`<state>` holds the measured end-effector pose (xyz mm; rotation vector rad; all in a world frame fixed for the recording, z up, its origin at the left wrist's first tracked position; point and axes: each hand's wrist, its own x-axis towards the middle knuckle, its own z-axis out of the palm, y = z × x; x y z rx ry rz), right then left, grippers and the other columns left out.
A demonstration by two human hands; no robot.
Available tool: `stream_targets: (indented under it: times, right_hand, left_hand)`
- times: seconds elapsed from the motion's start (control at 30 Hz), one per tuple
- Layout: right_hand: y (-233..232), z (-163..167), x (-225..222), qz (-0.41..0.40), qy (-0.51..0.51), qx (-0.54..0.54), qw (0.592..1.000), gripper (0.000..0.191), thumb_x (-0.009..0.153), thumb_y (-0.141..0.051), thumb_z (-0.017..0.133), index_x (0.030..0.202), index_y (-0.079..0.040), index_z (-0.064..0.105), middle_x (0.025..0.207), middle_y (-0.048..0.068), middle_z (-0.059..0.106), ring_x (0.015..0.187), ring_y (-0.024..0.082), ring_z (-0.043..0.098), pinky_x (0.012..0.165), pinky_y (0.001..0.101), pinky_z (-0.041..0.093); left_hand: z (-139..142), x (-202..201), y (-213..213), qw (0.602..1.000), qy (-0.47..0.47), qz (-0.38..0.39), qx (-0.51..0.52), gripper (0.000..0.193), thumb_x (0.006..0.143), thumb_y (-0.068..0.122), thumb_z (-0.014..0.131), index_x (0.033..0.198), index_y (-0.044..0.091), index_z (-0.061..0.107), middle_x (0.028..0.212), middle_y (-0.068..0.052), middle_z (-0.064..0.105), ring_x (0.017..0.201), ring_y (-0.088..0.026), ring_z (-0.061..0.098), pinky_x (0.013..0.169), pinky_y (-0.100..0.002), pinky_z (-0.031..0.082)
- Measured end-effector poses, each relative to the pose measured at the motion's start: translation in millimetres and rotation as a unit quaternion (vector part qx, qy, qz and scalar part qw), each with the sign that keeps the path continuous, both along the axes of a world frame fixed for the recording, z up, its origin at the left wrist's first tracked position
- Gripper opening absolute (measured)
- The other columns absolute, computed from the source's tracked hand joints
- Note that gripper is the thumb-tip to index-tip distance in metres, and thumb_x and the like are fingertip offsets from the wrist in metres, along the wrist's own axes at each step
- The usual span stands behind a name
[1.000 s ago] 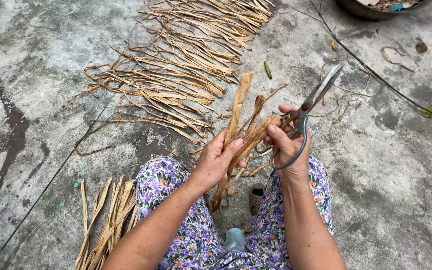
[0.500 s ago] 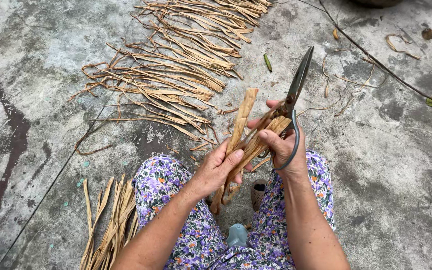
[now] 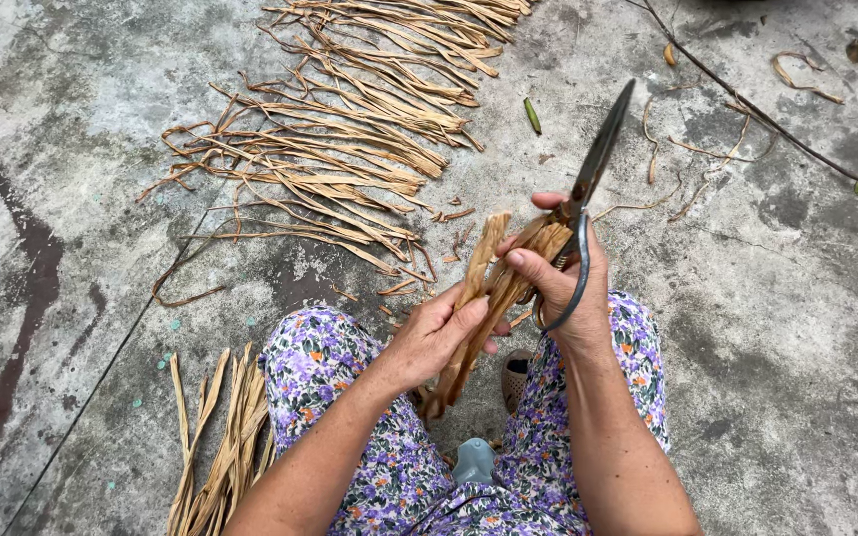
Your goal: The person sits on a concrete floor holding bundles of dried leaf strips and uses scissors to trim off dark, damaged edge portions, letting the cut scraps fall to the ground. They gather and reposition the strips by hand and set trimmed pieces onto a growing pile beside them.
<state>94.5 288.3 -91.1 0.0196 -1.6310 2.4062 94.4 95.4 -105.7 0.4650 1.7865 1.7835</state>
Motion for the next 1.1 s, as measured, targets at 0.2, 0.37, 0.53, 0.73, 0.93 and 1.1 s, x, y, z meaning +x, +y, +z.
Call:
stream_targets:
  times: [0.2, 0.37, 0.53, 0.73, 0.93, 1.1]
  right_hand:
    - [-11.7, 1.6, 4.7, 0.047, -0.009, 0.070, 0.996, 0.068, 0.083, -0.007, 0.082, 0.142, -0.006, 0.050, 0.107, 0.012, 0.075, 0.095, 0.018, 0.074, 0.082, 0.0316, 0.063]
    - [-7.4, 5.8, 6.1, 0.015, -0.012, 0.050, 0.999, 0.070, 0.080, -0.006, 0.083, 0.143, -0.007, 0.051, 0.102, 0.008, 0.073, 0.089, 0.014, 0.072, 0.078, 0.0282, 0.061]
    - [-6.2, 3.0, 6.4, -0.034, -0.013, 0.027, 0.999, 0.067, 0.084, -0.001, 0.082, 0.143, -0.006, 0.052, 0.093, 0.005, 0.069, 0.076, 0.012, 0.065, 0.066, 0.0257, 0.055]
    - [-12.7, 1.2, 5.2, -0.055, 0.017, 0.044, 0.997, 0.062, 0.087, 0.001, 0.080, 0.141, -0.005, 0.052, 0.097, 0.004, 0.066, 0.085, 0.013, 0.068, 0.072, 0.0280, 0.061]
    - [-24.0, 2.1, 8.4, -0.041, 0.006, 0.077, 0.996, 0.059, 0.087, 0.000, 0.079, 0.139, -0.006, 0.052, 0.102, 0.004, 0.069, 0.091, 0.012, 0.070, 0.076, 0.0257, 0.061]
    - [-29.9, 0.9, 12.8, -0.018, 0.007, 0.070, 0.997, 0.058, 0.088, 0.000, 0.080, 0.140, -0.005, 0.054, 0.100, 0.004, 0.067, 0.088, 0.010, 0.067, 0.075, 0.0239, 0.058]
  left_hand:
    - [-8.7, -0.7, 9.9, 0.992, -0.052, 0.061, 0.097, 0.045, 0.102, 0.032, 0.062, 0.141, 0.013, 0.050, 0.080, -0.001, 0.064, 0.062, -0.006, 0.060, 0.054, -0.022, 0.052]
    - [-17.2, -4.6, 8.7, 0.989, -0.023, 0.109, 0.100, 0.029, 0.104, 0.032, 0.065, 0.115, 0.005, 0.063, 0.076, 0.000, 0.065, 0.057, -0.006, 0.057, 0.050, -0.019, 0.045]
    - [-18.1, 1.0, 9.6, 0.977, -0.005, 0.166, 0.134, 0.026, 0.103, 0.029, 0.060, 0.113, 0.006, 0.065, 0.084, 0.001, 0.068, 0.067, -0.005, 0.065, 0.058, -0.023, 0.058]
    - [-10.9, 1.4, 11.6, 0.958, 0.155, 0.241, -0.003, 0.020, 0.107, 0.027, 0.059, 0.109, 0.007, 0.062, 0.082, -0.003, 0.067, 0.067, -0.012, 0.063, 0.057, -0.028, 0.054]
    - [11.7, 4.7, 7.1, 0.812, 0.489, 0.303, -0.099, 0.019, 0.107, 0.026, 0.062, 0.112, 0.008, 0.057, 0.102, -0.006, 0.062, 0.093, -0.024, 0.063, 0.079, -0.039, 0.053]
    - [14.2, 5.5, 9.3, 0.909, 0.322, 0.263, -0.028, 0.023, 0.102, 0.024, 0.069, 0.114, 0.006, 0.064, 0.103, -0.005, 0.066, 0.093, -0.015, 0.069, 0.076, -0.030, 0.057]
